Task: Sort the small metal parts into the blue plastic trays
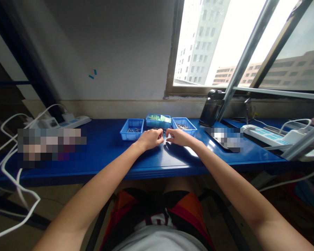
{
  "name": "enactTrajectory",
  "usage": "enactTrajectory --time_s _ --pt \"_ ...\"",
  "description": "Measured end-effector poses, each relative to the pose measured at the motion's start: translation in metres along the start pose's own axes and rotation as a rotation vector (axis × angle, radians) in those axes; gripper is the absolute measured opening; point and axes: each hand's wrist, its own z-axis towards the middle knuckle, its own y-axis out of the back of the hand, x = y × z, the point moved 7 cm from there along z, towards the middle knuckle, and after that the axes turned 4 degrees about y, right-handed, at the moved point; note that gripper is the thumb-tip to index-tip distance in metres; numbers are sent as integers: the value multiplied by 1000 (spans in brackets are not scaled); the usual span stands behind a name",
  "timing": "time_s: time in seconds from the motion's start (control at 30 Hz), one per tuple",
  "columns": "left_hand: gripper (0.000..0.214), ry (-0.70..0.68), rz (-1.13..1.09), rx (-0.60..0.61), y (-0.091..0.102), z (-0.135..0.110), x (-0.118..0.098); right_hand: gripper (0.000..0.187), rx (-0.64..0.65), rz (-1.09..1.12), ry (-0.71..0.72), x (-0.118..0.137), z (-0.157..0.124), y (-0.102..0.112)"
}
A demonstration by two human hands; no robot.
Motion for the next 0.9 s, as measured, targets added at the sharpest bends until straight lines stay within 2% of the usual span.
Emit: enactTrajectory --time_s 0.27,0.47,0.73,0.9 --pt "21 11 19 30 -4 2 3 6 -19 21 -69 3 -1 7" --pt "20 6 15 53 -8 3 6 17 -12 82 -7 5 -2 4" --pt "22 24 17 52 -5 2 5 19 4 144 6 6 -3 3" --pt "23 25 31 57 -6 2 6 27 68 198 13 7 -3 -3"
